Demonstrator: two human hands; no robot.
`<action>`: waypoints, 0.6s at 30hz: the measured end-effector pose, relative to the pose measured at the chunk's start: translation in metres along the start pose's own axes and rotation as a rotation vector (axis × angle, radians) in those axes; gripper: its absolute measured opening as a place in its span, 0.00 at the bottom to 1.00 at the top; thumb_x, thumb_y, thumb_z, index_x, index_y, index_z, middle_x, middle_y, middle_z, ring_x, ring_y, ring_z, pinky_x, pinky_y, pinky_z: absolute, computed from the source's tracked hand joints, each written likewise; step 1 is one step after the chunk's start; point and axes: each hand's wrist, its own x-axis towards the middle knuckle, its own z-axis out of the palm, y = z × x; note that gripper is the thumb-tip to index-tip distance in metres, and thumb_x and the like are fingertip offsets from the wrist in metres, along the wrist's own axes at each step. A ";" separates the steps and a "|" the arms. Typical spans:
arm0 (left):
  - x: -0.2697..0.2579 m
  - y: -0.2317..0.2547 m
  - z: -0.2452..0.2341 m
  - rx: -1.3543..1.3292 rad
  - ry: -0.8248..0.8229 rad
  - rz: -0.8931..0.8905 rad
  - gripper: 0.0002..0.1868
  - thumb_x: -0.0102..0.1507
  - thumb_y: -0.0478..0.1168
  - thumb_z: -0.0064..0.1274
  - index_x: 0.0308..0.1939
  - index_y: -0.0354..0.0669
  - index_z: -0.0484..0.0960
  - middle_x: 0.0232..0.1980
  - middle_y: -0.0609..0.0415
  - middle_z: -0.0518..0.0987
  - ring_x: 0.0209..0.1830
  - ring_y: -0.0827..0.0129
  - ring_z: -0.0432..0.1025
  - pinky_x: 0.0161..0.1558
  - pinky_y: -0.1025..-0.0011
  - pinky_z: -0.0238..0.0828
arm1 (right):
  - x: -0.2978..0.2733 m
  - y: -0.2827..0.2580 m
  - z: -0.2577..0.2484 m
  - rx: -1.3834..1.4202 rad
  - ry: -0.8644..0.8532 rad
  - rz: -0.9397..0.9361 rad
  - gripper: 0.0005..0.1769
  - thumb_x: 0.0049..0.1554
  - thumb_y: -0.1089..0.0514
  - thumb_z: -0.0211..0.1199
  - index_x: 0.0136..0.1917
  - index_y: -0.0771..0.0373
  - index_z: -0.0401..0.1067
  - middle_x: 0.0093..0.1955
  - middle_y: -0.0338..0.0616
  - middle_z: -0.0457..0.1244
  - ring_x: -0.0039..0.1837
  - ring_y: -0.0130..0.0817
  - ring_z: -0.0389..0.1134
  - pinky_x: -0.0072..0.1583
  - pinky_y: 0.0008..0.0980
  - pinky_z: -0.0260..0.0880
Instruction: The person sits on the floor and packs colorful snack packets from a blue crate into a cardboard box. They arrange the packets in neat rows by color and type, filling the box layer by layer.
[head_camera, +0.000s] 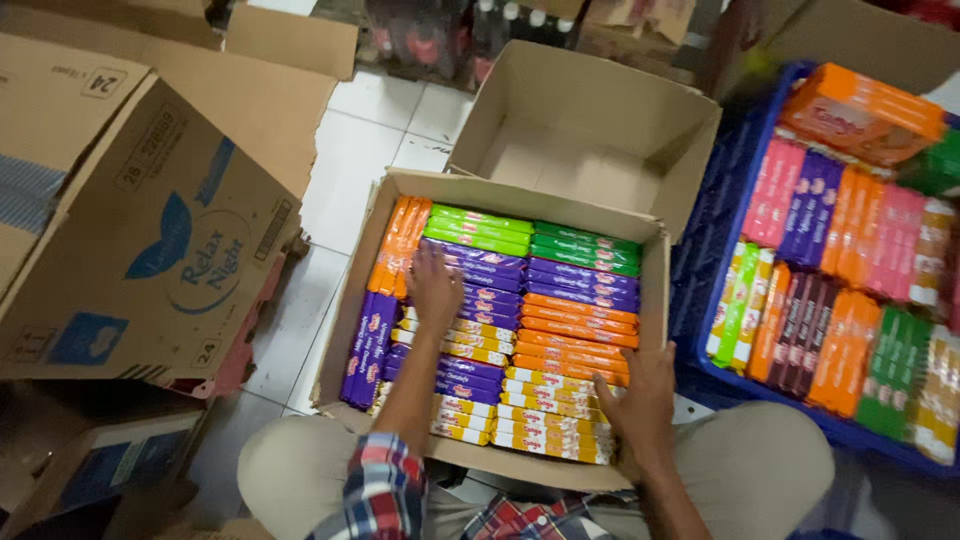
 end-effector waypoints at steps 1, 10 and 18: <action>-0.017 0.028 0.001 -0.144 0.061 0.116 0.34 0.68 0.49 0.47 0.73 0.33 0.63 0.77 0.31 0.62 0.78 0.38 0.54 0.73 0.39 0.48 | -0.002 0.005 0.004 0.068 0.030 -0.018 0.33 0.49 0.45 0.72 0.63 0.61 0.72 0.65 0.61 0.64 0.83 0.69 0.48 0.79 0.55 0.50; -0.166 0.304 -0.026 -0.543 -0.035 0.771 0.29 0.63 0.47 0.52 0.68 0.43 0.73 0.72 0.39 0.68 0.74 0.41 0.62 0.68 0.45 0.58 | 0.030 0.088 -0.098 0.756 0.287 0.486 0.20 0.54 0.61 0.74 0.59 0.64 0.76 0.55 0.56 0.69 0.61 0.51 0.71 0.63 0.42 0.72; -0.181 0.331 0.006 -0.329 -0.177 0.828 0.35 0.56 0.56 0.59 0.64 0.45 0.75 0.75 0.46 0.67 0.77 0.42 0.57 0.72 0.35 0.46 | 0.119 0.308 -0.189 0.001 0.538 0.271 0.34 0.48 0.51 0.76 0.64 0.66 0.70 0.60 0.56 0.67 0.62 0.54 0.67 0.64 0.46 0.65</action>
